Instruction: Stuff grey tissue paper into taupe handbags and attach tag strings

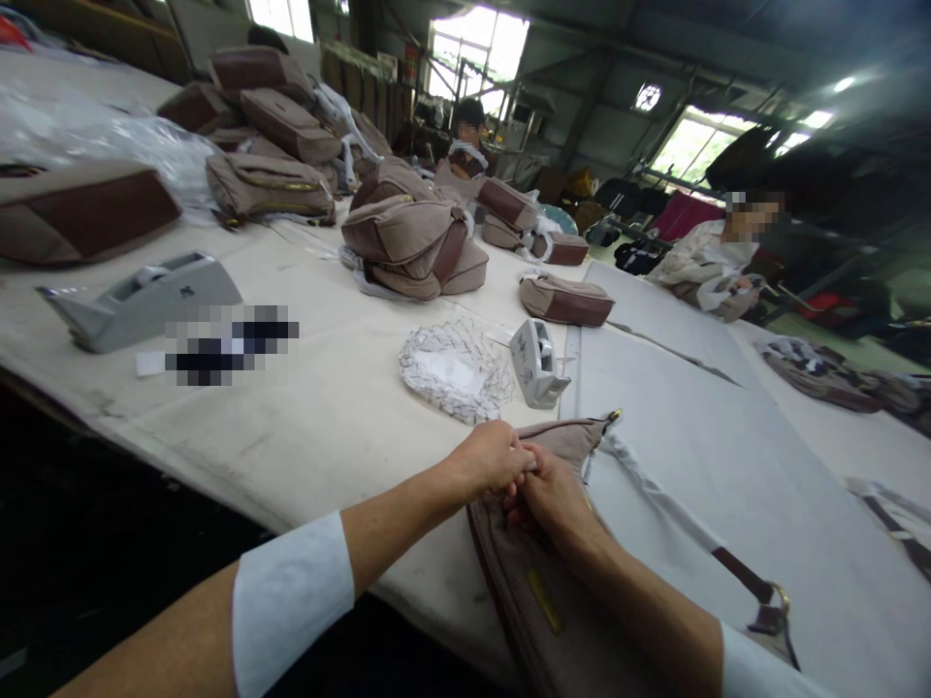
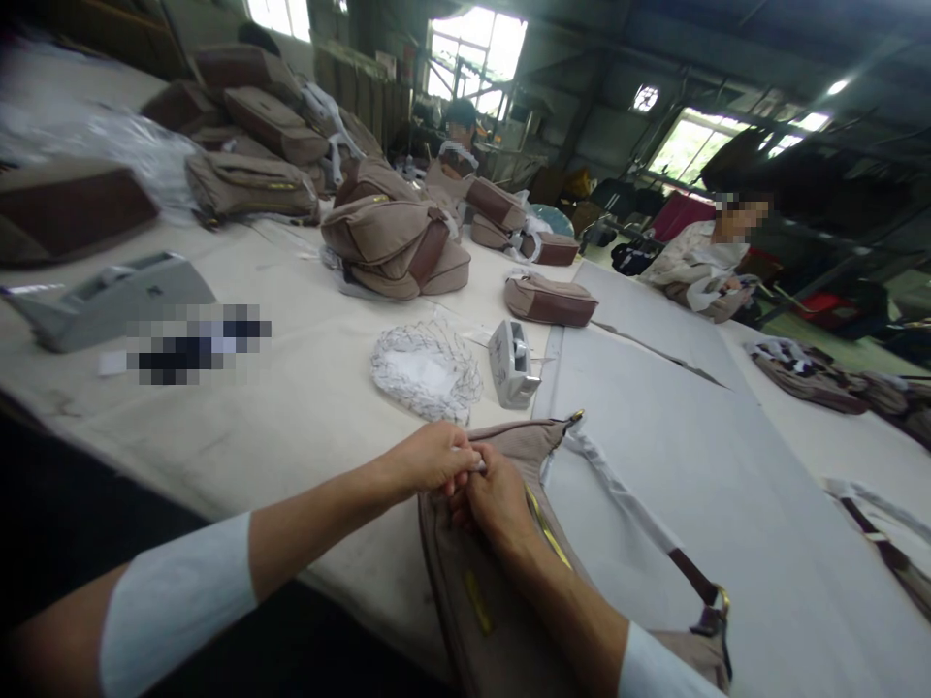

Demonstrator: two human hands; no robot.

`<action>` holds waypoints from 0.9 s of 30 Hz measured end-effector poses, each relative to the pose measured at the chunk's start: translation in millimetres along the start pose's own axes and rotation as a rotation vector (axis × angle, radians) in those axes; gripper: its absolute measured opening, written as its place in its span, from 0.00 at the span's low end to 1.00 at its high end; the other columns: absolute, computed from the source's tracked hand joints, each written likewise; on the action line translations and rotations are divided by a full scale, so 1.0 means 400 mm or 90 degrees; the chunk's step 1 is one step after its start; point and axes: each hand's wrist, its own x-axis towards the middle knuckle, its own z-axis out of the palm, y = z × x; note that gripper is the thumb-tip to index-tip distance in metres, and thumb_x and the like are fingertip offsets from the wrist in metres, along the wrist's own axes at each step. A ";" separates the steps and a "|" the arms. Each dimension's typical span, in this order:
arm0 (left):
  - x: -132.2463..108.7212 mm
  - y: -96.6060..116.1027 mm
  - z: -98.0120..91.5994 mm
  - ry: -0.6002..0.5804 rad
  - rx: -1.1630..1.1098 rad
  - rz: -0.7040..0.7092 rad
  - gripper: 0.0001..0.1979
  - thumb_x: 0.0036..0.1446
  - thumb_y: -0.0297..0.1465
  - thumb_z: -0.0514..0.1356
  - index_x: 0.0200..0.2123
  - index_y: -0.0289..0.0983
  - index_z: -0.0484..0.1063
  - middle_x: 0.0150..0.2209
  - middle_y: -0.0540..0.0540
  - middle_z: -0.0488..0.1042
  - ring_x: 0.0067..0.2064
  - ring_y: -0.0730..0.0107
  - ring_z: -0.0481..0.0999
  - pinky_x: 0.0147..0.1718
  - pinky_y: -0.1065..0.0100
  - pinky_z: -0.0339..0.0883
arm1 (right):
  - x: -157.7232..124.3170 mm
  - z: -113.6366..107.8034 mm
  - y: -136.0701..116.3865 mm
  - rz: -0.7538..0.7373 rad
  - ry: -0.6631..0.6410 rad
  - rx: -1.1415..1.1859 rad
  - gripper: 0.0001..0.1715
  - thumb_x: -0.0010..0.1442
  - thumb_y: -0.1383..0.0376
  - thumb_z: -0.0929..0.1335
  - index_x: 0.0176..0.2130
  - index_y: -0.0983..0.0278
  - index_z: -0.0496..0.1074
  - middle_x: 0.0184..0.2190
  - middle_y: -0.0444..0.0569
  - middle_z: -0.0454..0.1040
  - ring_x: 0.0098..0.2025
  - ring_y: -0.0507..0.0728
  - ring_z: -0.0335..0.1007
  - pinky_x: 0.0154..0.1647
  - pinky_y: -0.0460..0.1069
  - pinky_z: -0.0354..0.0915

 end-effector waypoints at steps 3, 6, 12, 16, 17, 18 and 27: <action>-0.037 -0.018 0.000 0.057 0.055 0.076 0.08 0.54 0.29 0.54 0.26 0.35 0.70 0.21 0.49 0.71 0.23 0.69 0.72 0.23 0.71 0.64 | -0.004 -0.042 -0.014 0.017 -0.066 -0.051 0.30 0.55 0.68 0.60 0.58 0.62 0.58 0.17 0.41 0.71 0.16 0.54 0.69 0.13 0.43 0.61; -0.075 -0.076 0.014 0.177 0.192 0.276 0.11 0.60 0.30 0.50 0.33 0.36 0.72 0.32 0.43 0.74 0.35 0.64 0.74 0.35 0.67 0.67 | 0.000 -0.106 -0.047 -0.084 -0.103 -0.203 0.33 0.53 0.70 0.62 0.59 0.63 0.60 0.17 0.41 0.71 0.17 0.53 0.68 0.16 0.43 0.62; -0.098 -0.196 0.053 0.390 0.472 0.611 0.10 0.59 0.22 0.51 0.41 0.32 0.71 0.29 0.43 0.73 0.29 0.65 0.72 0.28 0.66 0.68 | 0.077 -0.168 -0.122 -0.174 -0.290 -0.252 0.17 0.55 0.66 0.63 0.41 0.65 0.76 0.21 0.43 0.71 0.22 0.49 0.66 0.20 0.40 0.59; -0.103 -0.207 0.057 0.431 0.483 0.641 0.10 0.57 0.20 0.55 0.43 0.30 0.68 0.31 0.42 0.74 0.29 0.66 0.73 0.28 0.67 0.70 | 0.125 -0.161 -0.141 -0.126 -0.489 -0.257 0.17 0.53 0.61 0.67 0.42 0.65 0.76 0.22 0.43 0.71 0.24 0.49 0.66 0.20 0.40 0.60; -0.103 -0.206 0.057 0.434 0.486 0.642 0.09 0.57 0.20 0.55 0.43 0.29 0.68 0.31 0.41 0.75 0.29 0.66 0.73 0.28 0.67 0.70 | 0.133 -0.158 -0.142 -0.122 -0.501 -0.265 0.17 0.52 0.61 0.68 0.41 0.65 0.76 0.22 0.43 0.71 0.24 0.49 0.67 0.20 0.40 0.60; -0.103 -0.206 0.058 0.435 0.490 0.639 0.09 0.57 0.20 0.55 0.43 0.29 0.68 0.31 0.42 0.75 0.29 0.66 0.73 0.27 0.67 0.70 | 0.138 -0.153 -0.142 -0.119 -0.508 -0.275 0.17 0.51 0.61 0.69 0.41 0.65 0.76 0.23 0.43 0.72 0.25 0.50 0.67 0.19 0.40 0.59; -0.104 -0.173 0.061 0.409 0.221 0.354 0.07 0.61 0.28 0.53 0.37 0.35 0.70 0.31 0.44 0.76 0.33 0.66 0.76 0.33 0.69 0.68 | 0.084 -0.088 -0.110 -0.386 -0.265 -0.385 0.04 0.52 0.72 0.66 0.27 0.67 0.72 0.23 0.44 0.69 0.27 0.51 0.64 0.29 0.44 0.57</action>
